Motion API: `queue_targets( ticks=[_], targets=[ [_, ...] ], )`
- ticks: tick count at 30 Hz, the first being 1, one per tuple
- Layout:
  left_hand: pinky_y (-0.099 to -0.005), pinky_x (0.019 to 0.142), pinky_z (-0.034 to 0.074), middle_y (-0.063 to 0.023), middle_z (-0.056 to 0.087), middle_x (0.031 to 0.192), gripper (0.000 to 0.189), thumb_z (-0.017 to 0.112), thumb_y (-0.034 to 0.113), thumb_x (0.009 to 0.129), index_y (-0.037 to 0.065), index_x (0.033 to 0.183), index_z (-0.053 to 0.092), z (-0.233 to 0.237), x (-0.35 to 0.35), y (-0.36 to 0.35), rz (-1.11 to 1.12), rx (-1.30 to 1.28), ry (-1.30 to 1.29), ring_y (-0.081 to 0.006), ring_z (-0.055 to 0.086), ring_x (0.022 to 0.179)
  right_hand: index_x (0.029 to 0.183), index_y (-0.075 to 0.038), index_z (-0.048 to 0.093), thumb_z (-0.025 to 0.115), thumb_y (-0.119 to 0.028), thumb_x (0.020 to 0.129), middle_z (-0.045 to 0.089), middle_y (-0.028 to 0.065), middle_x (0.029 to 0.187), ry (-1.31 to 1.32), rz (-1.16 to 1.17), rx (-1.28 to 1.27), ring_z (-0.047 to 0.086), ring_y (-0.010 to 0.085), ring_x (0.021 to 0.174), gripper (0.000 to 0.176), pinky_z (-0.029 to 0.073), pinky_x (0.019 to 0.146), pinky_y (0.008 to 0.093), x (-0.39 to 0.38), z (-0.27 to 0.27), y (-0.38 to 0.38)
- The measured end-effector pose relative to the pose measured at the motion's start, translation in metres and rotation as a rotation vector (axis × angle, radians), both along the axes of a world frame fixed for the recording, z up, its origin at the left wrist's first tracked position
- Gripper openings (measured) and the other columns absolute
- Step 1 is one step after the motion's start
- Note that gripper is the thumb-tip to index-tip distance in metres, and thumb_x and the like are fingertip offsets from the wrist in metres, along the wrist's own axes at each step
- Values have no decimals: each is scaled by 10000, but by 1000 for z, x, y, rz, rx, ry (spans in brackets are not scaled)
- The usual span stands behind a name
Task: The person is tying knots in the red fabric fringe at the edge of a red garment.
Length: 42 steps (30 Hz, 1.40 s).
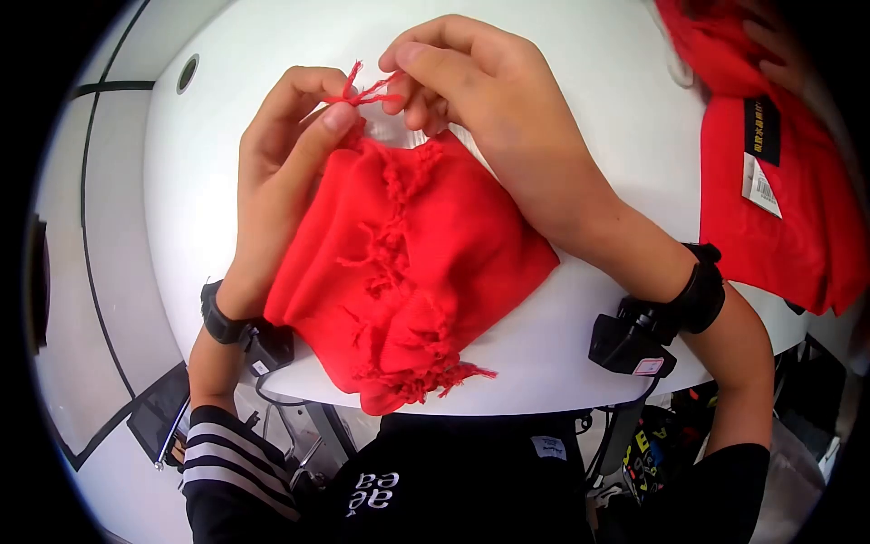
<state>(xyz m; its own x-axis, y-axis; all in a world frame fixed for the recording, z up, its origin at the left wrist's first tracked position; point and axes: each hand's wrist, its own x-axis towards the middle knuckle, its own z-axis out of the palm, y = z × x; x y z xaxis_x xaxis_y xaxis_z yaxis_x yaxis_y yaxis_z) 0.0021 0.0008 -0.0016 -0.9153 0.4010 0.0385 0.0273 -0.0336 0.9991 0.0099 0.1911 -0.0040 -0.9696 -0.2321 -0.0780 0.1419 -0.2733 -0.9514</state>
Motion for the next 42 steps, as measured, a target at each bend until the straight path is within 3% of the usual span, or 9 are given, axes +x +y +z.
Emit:
queue_targets(
  ticks=[8,9,16,19,34,39,42],
  targets=[
    [-182,612,370,2,581,896,141,585,95,937,10,1045,555,-1,-2,-1,-12,20,-49,-30,482,700,1019,5,576,571,-101,944,600,18,902,115,67,53,540,53,818,130,445,757,194,4,-2,-6],
    [-179,619,374,4,585,871,141,587,101,938,12,1043,559,0,-2,-2,-10,15,-49,-28,485,701,979,43,601,628,-98,909,628,54,917,101,52,13,615,84,849,159,496,754,200,3,0,-5],
    [-175,627,375,3,587,855,140,595,121,939,20,1031,565,4,1,0,1,19,-53,-28,485,706,961,48,594,626,-82,907,623,48,873,63,66,28,600,62,813,145,486,731,189,4,0,-6],
    [-174,635,366,10,581,862,119,575,126,947,33,1018,557,9,1,1,-26,117,-172,-30,463,704,937,38,598,628,-71,900,615,37,864,78,75,62,581,58,791,119,476,717,194,5,4,-6],
    [-174,678,329,29,508,994,154,412,169,981,67,1034,515,8,1,2,-112,237,-320,-39,375,727,820,6,578,613,-30,856,568,21,821,227,112,69,524,78,742,62,446,716,233,5,0,-5],
    [-182,674,317,38,488,907,156,410,177,979,74,1019,520,9,5,8,-21,171,-299,-42,357,717,767,-18,581,595,-12,837,551,40,887,419,33,338,512,88,761,72,431,712,228,7,3,-3],
    [-183,673,317,47,481,853,158,410,176,980,74,1018,524,10,4,5,-77,154,-344,-41,356,716,780,-14,580,588,-8,833,567,38,915,486,88,198,511,83,780,54,423,706,227,4,0,-1]
  ],
)
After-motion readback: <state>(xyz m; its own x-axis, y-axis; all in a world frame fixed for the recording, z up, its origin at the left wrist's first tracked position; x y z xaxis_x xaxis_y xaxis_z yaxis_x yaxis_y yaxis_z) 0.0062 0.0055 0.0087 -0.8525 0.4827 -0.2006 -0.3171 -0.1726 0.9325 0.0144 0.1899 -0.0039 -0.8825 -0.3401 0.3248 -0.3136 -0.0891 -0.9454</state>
